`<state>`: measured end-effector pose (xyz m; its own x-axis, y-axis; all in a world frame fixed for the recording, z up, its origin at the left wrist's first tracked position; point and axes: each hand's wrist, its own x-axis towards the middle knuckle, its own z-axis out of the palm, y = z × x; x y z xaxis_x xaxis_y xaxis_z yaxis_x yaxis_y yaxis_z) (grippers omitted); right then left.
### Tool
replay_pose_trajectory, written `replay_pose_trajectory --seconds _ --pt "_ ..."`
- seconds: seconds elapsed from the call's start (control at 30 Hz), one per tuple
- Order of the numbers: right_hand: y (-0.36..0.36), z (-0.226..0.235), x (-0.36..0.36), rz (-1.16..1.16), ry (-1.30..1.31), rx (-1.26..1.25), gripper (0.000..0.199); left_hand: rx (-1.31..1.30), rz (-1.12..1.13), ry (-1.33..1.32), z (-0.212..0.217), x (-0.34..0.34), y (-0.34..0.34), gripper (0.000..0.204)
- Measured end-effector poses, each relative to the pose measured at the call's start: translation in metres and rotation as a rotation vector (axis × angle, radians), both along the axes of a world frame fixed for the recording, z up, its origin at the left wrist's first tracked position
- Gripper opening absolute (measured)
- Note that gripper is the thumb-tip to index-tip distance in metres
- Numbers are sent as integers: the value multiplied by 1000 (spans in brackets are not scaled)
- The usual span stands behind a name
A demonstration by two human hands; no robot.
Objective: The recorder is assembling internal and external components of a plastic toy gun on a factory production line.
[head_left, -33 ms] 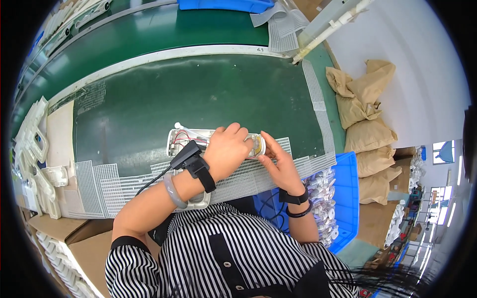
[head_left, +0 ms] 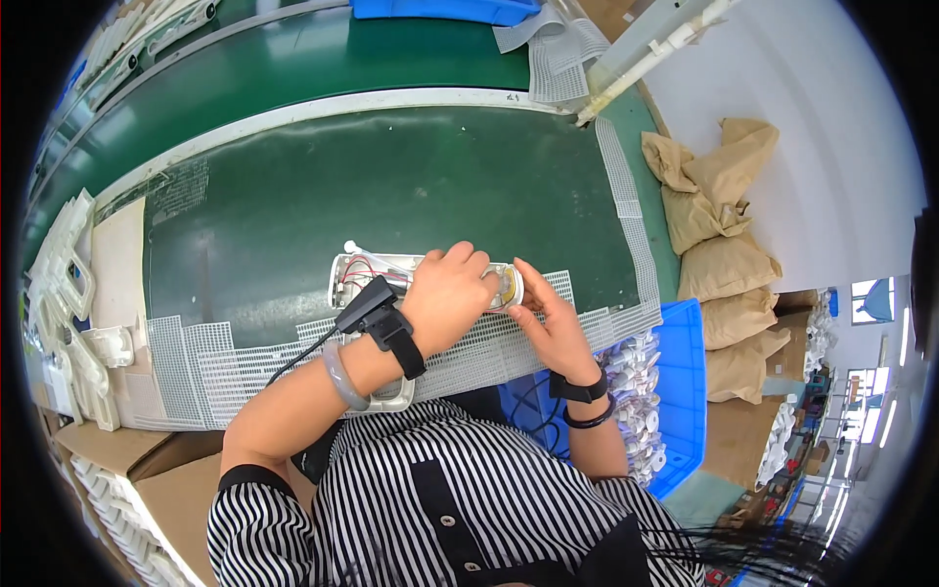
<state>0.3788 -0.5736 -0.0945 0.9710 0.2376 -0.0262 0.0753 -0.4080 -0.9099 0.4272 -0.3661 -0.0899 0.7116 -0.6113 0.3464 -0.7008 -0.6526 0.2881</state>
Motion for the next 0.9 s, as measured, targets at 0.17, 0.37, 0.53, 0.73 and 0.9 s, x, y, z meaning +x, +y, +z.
replay_pose_trajectory --seconds 0.17,0.37,0.53,0.73,0.9 --pt "4 6 0 -4 -45 -85 63 -8 13 -6 -1 0 2 17" --pt "5 7 2 -5 -49 -133 63 6 13 -38 -5 -1 1 19" --pt "8 6 1 -5 -77 -229 63 39 13 -26 -7 0 1 20" --pt "13 -1 -12 -96 -200 -226 59 -17 8 -54 -6 -3 3 26" --pt "21 -1 -18 -203 -263 -165 56 -108 22 -44 -5 -2 4 29"
